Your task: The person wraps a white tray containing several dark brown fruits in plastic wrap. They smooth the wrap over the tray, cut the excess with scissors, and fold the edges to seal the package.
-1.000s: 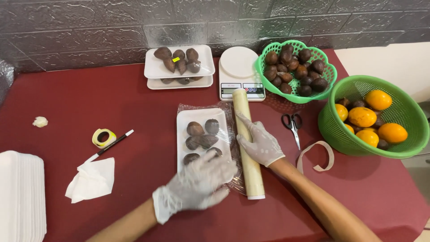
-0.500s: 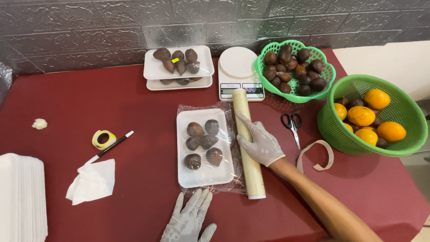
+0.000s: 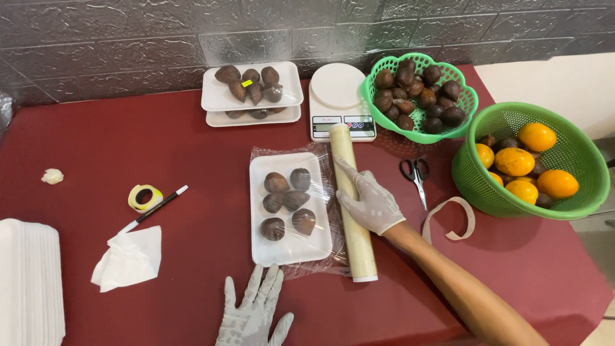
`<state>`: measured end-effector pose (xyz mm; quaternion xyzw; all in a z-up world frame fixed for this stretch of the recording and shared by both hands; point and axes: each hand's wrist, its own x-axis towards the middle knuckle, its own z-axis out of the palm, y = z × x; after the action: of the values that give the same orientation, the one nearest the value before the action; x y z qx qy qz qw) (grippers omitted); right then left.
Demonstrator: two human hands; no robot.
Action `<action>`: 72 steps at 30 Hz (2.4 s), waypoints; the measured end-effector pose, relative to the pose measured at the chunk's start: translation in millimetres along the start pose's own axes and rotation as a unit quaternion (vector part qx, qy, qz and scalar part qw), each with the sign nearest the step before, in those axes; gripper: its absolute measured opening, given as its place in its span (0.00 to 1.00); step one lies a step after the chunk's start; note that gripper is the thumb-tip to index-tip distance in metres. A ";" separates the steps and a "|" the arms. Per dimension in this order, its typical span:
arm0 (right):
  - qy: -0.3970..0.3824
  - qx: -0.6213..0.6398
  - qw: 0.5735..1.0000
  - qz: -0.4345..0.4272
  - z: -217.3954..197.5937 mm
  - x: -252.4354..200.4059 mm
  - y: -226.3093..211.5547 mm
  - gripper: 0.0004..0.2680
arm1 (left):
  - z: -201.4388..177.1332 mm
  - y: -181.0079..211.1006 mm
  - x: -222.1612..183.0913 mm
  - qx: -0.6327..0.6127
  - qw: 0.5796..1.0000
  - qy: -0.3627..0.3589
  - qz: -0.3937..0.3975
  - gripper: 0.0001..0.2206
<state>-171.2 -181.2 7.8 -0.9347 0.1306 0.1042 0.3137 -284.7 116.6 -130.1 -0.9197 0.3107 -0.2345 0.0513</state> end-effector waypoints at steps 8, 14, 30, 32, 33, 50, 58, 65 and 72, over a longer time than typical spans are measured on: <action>0.002 0.000 1.000 -0.004 -0.5 -0.9 0.3 0.28 | 5.5 5.6 -5.5 -0.029 1.000 0.001 -0.004 0.39; -0.002 0.001 1.000 -0.006 -1.6 -1.5 -0.3 0.28 | 3.8 14.1 -6.1 -0.048 0.998 -0.018 -0.028 0.36; 0.000 -0.002 1.000 -0.017 2.7 4.1 8.1 0.28 | -9.5 61.0 40.6 -0.101 0.992 -0.068 0.023 0.33; -0.001 0.002 1.000 -0.013 2.5 3.3 6.5 0.28 | -18.4 49.7 44.6 -0.121 0.991 -0.050 0.036 0.33; -0.001 0.007 1.000 -0.011 2.0 2.6 5.7 0.28 | -23.0 44.1 46.8 -0.140 0.988 -0.032 0.048 0.32; 0.006 -0.001 1.000 -0.026 4.5 3.0 6.6 0.27 | -36.4 46.2 98.5 -0.095 0.991 -0.011 0.096 0.43; 0.000 -0.013 1.000 -0.013 1.9 1.2 5.7 0.29 | -53.4 38.5 110.4 -0.189 0.975 -0.006 0.114 0.45; 0.024 0.068 0.997 0.000 -5.1 -3.2 1.2 0.32 | -54.1 43.7 106.0 -0.155 0.984 -0.006 0.084 0.35; 0.007 0.045 0.999 0.026 -13.7 -3.5 -0.4 0.32 | -53.7 41.2 105.0 -0.115 0.988 -0.012 0.101 0.35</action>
<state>-172.7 -188.7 19.7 -0.9166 0.1614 0.0998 0.3518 -258.9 23.8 -50.5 -0.8861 0.4262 -0.1799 -0.0278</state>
